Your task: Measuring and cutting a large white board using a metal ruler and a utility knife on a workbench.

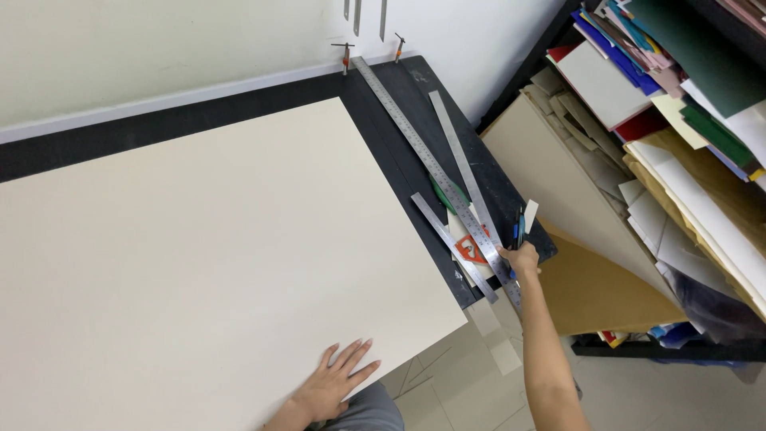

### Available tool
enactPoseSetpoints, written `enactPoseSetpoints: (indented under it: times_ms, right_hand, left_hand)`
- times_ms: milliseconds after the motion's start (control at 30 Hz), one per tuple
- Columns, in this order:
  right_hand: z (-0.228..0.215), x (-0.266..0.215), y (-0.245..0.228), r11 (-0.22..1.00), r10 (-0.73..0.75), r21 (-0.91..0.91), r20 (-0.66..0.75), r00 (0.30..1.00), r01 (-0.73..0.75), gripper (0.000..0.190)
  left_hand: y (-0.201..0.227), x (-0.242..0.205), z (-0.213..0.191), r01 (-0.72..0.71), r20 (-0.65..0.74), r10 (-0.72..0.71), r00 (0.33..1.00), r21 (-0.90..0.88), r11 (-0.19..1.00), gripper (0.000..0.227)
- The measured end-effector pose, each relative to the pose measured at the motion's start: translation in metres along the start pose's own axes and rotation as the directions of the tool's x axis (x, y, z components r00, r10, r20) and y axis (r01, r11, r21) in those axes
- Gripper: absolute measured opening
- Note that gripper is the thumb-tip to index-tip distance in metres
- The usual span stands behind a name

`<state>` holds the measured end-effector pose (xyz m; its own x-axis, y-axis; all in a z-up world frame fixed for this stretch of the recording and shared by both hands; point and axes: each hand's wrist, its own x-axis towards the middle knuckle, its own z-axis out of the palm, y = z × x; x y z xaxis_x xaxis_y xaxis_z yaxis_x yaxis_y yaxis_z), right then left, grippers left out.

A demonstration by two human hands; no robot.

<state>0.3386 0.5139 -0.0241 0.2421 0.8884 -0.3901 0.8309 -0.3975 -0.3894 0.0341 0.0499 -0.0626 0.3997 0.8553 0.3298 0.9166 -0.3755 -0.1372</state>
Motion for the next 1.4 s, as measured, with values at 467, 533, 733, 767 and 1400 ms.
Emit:
enactPoseSetpoints:
  times_ms: [467, 533, 733, 767, 1400]
  right_hand:
    - [-0.006, 0.011, 0.000, 0.944, -0.311, 0.113, -0.012, 0.950, 0.310, 0.025]
    - [-0.004, 0.015, 0.004, 0.935, -0.349, 0.077, 0.006, 0.937, 0.347, 0.023]
    - [-0.008, -0.014, -0.005, 0.901, -0.268, 0.344, -0.036, 0.963, 0.264, 0.026]
    - [-0.007, -0.020, -0.006, 0.908, -0.273, 0.304, -0.092, 0.957, 0.289, 0.026]
    - [0.004, -0.127, -0.013, 0.831, -0.481, 0.185, -0.232, 0.845, 0.524, 0.023]
  left_hand:
    - [0.008, 0.021, -0.001, 0.068, 0.214, -0.014, 0.977, -0.244, 0.968, 0.102]
    - [0.009, 0.036, -0.010, 0.091, 0.321, 0.022, 0.947, -0.332, 0.939, 0.093]
    - [0.024, 0.096, -0.003, 0.078, 0.521, 0.164, 0.837, -0.410, 0.909, 0.086]
    - [0.029, 0.104, 0.003, 0.049, 0.494, 0.166, 0.853, -0.394, 0.918, 0.088]
    - [0.060, 0.121, 0.069, 0.100, 0.013, -0.100, 0.995, -0.230, 0.968, 0.063]
